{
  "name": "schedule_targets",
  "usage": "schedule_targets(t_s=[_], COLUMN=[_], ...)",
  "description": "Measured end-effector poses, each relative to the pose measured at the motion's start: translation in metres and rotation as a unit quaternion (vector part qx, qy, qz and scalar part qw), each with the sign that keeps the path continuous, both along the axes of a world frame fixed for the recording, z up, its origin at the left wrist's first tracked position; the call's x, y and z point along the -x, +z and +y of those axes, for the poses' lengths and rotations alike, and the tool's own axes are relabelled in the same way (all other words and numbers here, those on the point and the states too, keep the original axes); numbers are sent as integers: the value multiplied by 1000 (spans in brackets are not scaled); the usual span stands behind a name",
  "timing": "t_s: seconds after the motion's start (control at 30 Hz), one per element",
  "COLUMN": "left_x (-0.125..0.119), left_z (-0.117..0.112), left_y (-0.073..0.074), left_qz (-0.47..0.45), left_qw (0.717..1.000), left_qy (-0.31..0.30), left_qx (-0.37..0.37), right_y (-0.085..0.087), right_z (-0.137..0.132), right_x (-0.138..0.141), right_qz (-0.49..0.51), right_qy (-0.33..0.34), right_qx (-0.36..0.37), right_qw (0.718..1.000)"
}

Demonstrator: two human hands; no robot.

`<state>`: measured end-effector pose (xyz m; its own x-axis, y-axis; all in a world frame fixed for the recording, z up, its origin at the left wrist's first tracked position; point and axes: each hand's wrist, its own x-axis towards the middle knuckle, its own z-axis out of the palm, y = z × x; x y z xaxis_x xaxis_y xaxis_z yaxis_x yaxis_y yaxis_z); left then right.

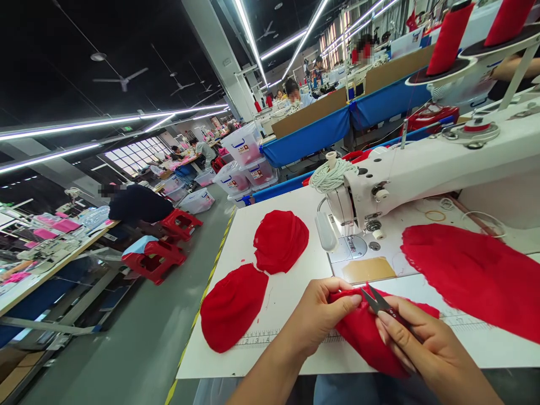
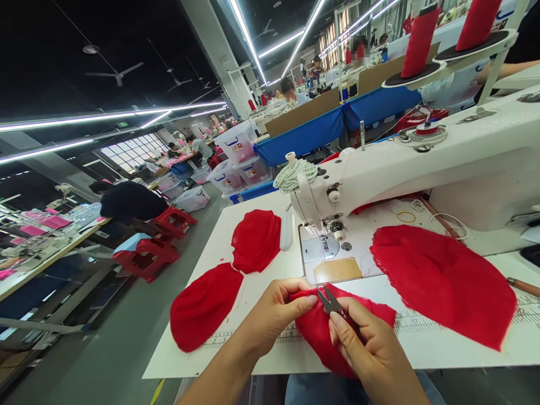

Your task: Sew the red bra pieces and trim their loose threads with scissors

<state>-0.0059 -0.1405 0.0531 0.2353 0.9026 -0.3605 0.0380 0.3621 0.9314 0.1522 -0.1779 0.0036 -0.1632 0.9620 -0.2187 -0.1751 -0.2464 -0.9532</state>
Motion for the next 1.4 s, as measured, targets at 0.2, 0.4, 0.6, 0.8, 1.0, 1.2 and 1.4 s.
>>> schedule_targets(t_s=[0.2,0.4,0.6,0.8,1.0,1.2,1.4], left_x=[0,-2,2,14,27,12,17], left_z=[0,-1,0,5,0,-4,4], left_y=[-2,-4,-6,-3,6,21,21], left_qz=[72,107,99,61,259,304,191], left_qw=[995,986,987,985,952,919,971], left_qy=[-30,-35,-15,-12,-77,-126,-98], left_qx=[-70,-120,-123,-159,-142,-216,-102], right_y=[2,-5,-7,-5,0,15,9], right_z=[1,5,15,36,34,24,23], right_x=[3,4,-15,-21,-17,-8,-16], right_qz=[-28,41,45,-107,-184,-200,-183], right_qy=[-20,-27,-20,-16,28,43,20], right_qx=[-17,96,13,-107,-163,-249,-179], right_qw=[999,994,999,988,969,947,966])
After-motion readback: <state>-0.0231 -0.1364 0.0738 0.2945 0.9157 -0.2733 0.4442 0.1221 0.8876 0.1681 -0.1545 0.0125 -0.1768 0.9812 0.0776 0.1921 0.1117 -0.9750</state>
